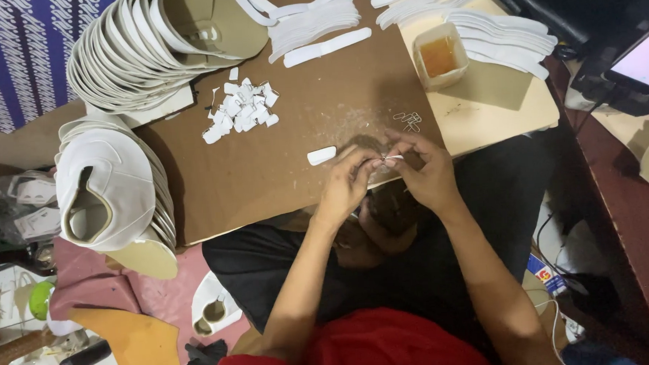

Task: Applying adhesive to small white shoe components and organizing them on a workspace board.

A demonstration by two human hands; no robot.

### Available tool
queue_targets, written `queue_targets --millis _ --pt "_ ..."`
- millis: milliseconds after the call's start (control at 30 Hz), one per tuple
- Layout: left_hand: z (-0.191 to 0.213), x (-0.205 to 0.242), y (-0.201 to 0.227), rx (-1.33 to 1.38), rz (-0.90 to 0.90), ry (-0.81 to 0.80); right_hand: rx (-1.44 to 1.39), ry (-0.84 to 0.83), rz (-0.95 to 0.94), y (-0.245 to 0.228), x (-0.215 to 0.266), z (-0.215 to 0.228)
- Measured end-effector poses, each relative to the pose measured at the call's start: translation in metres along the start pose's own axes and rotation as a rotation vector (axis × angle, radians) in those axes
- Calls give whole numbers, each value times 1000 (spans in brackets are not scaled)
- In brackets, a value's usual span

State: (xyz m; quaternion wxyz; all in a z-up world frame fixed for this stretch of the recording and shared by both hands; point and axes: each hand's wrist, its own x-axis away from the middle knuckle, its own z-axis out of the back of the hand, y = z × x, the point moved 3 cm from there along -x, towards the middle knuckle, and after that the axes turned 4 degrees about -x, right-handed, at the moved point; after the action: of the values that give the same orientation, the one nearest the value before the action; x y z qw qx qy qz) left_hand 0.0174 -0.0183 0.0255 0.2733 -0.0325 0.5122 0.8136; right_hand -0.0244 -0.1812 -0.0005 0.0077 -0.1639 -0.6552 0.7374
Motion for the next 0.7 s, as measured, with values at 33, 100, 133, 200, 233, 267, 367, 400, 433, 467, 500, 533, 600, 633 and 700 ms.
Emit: queue_targets --millis 33,100,133,200,233,267,367,400,433,467,500,533,600,633,700 --pt "1 0 0 -1 1 -1 -1 0 -1 0 0 -1" --pt "2 0 1 -32 -4 16 -95 21 -50 0 -1 -2" --pt "1 1 -7 -33 -5 16 -96 22 -48 -1 -2 -2" --pt "-3 5 -28 110 177 -7 -43 -9 -98 -3 -2 -3" --pt "-5 4 -31 109 175 -7 -44 -9 -96 2 -1 -2" --pt "-7 3 -34 106 198 -37 -57 -18 -126 8 -1 -1" --pt "-7 5 -35 121 262 -86 -54 -25 -169 15 2 -3" --pt "-6 4 -34 139 295 -105 -38 -18 -177 16 1 -3" --pt "-10 6 -38 140 296 -107 -37 -17 -178 20 1 -3" --pt "-14 8 -43 211 328 -108 -104 -23 -228 25 1 -3" --pt "-18 9 -48 282 358 -107 -170 -30 -276 30 0 -4" --pt "-20 10 -57 282 357 -106 -169 -31 -275 27 0 -4" --pt "-24 14 -76 419 390 -153 -428 -20 -416 23 2 -7" --pt "-22 13 -72 420 392 -152 -428 -22 -418 21 0 -6" --pt "-19 11 -66 515 444 -184 -424 -41 -418 18 -2 -4"
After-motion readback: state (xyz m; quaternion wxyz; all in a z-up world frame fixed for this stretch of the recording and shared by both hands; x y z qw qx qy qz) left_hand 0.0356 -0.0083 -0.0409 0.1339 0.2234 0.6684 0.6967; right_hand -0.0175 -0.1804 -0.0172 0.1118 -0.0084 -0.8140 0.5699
